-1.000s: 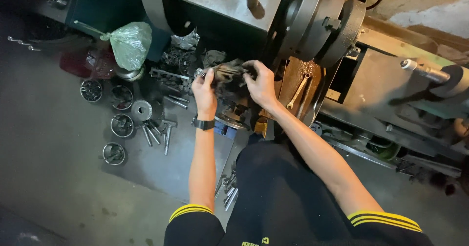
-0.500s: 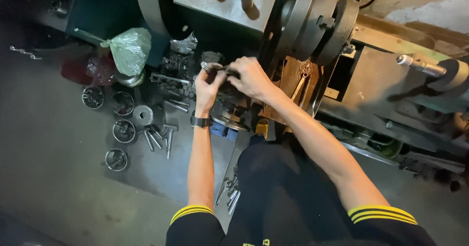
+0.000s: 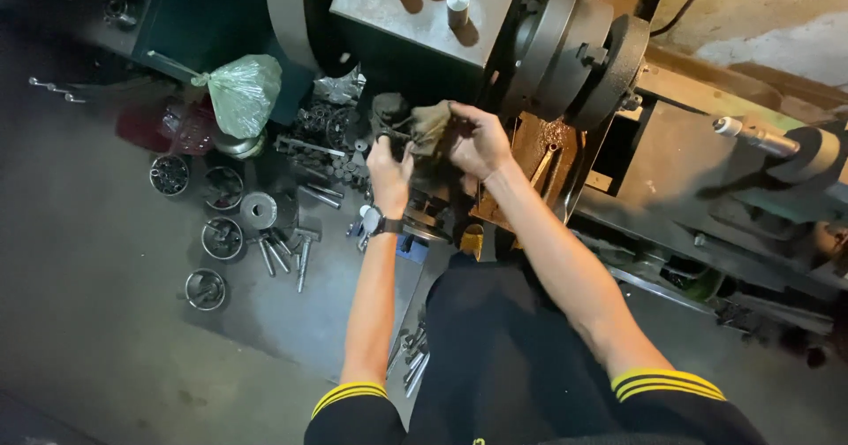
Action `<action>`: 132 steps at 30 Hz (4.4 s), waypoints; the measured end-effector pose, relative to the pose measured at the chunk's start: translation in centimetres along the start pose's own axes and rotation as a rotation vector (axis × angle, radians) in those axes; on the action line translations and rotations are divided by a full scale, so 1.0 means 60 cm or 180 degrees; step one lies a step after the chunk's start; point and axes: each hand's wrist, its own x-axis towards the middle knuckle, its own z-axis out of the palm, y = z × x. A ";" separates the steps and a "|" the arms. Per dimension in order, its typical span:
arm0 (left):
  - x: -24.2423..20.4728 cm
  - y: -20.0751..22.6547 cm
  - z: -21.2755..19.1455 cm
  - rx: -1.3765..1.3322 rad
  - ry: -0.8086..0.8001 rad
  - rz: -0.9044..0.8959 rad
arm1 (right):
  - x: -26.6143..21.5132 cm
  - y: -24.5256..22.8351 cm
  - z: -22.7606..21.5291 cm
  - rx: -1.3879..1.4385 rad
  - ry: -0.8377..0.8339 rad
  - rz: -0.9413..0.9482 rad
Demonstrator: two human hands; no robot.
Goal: The person operates a metal lathe, using a wrench to tighten the chuck and a cloth to wipe a metal gear. They repeatedly engage and disengage the machine's controls, causing the chuck to spin, and perform adjustments to the workpiece and tooling.
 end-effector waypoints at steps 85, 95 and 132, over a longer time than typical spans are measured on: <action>-0.028 0.091 -0.057 -0.0922 0.0619 0.0095 | 0.070 0.085 -0.121 -0.2265 -0.0036 -0.1193; -0.032 0.087 -0.055 -0.0930 0.0445 0.0051 | 0.041 0.084 -0.093 -0.2682 0.0030 -0.1327; 0.008 0.048 -0.032 -0.1104 -0.0191 -0.0100 | 0.001 0.081 -0.065 -0.4040 0.0089 -0.2545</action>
